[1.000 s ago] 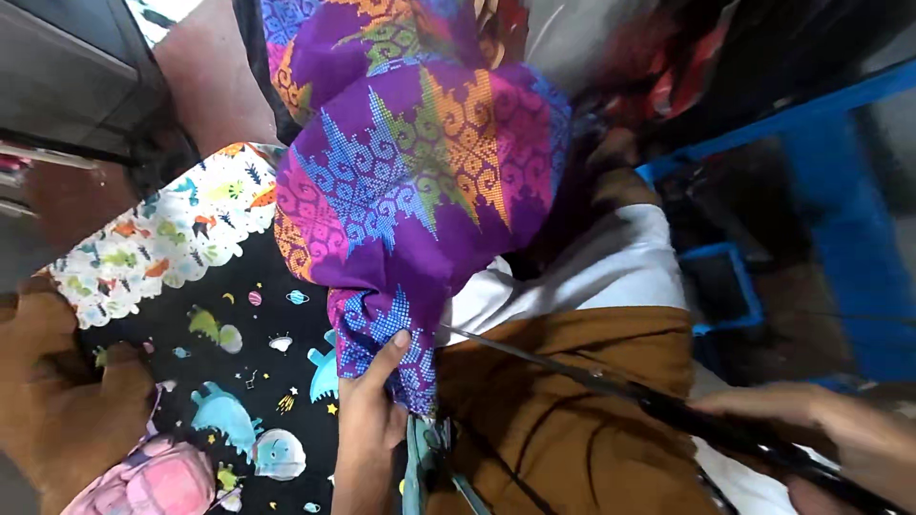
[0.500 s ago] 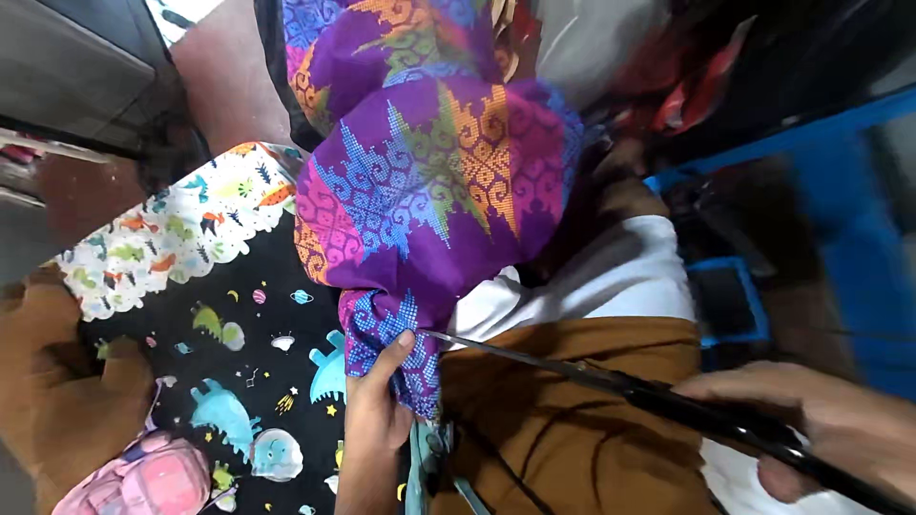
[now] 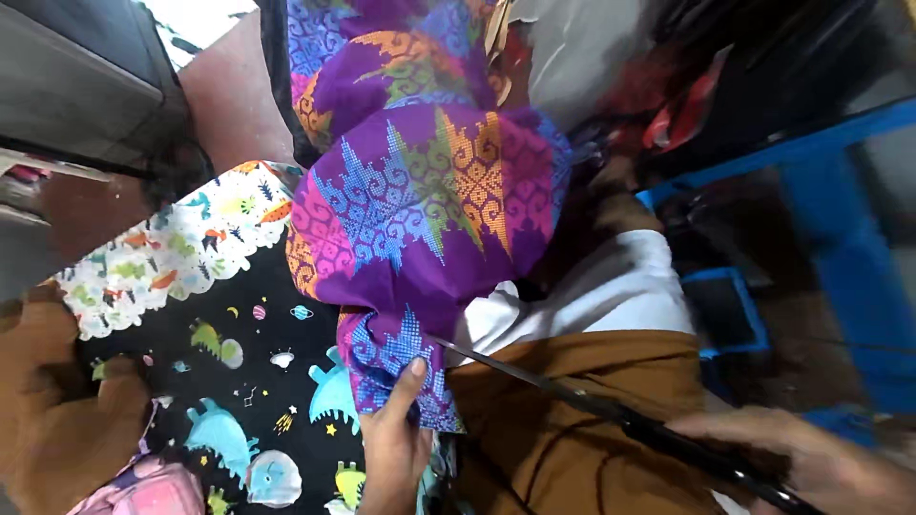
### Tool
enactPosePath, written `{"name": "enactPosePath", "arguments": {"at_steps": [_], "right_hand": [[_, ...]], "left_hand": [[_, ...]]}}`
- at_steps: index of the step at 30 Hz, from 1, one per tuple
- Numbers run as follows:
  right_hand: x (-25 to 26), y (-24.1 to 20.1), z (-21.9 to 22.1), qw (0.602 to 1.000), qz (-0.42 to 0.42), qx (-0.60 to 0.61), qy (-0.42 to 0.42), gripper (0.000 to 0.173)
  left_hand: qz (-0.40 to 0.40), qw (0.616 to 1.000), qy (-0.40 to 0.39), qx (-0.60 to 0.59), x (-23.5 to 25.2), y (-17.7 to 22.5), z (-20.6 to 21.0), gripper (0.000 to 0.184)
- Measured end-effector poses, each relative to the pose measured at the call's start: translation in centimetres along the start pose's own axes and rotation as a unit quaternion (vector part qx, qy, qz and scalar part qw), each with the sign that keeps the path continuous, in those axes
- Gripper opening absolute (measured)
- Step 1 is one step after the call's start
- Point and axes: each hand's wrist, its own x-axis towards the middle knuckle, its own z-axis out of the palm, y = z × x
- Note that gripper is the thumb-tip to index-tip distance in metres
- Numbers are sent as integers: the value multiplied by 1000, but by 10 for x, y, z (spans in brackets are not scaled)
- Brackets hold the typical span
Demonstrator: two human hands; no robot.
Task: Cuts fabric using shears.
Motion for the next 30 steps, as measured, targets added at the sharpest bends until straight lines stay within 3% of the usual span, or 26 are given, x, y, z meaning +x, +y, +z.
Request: {"name": "enactPosePath", "arguments": {"at_steps": [4, 10, 14, 18, 21, 30], "right_hand": [[3, 19, 20, 999, 25, 34, -5, 72], [7, 1, 42, 991, 113, 64, -20, 56], [24, -6, 47, 994, 22, 89, 51, 53], [12, 2, 61, 997, -30, 73, 2, 44], [12, 14, 68, 995, -78, 65, 24, 61], [12, 24, 85, 985, -110, 133, 29, 68]], "left_hand": [[-43, 993, -77, -75, -1, -16, -1, 27], [-25, 992, -105, -60, 4, -31, 9, 27], [19, 998, -67, 3, 3, -34, 23, 34], [24, 998, -45, 28, 1, -33, 30, 34], [27, 998, -39, 40, -1, -33, 30, 34], [14, 999, -18, 41, -3, -40, 35, 38]]}}
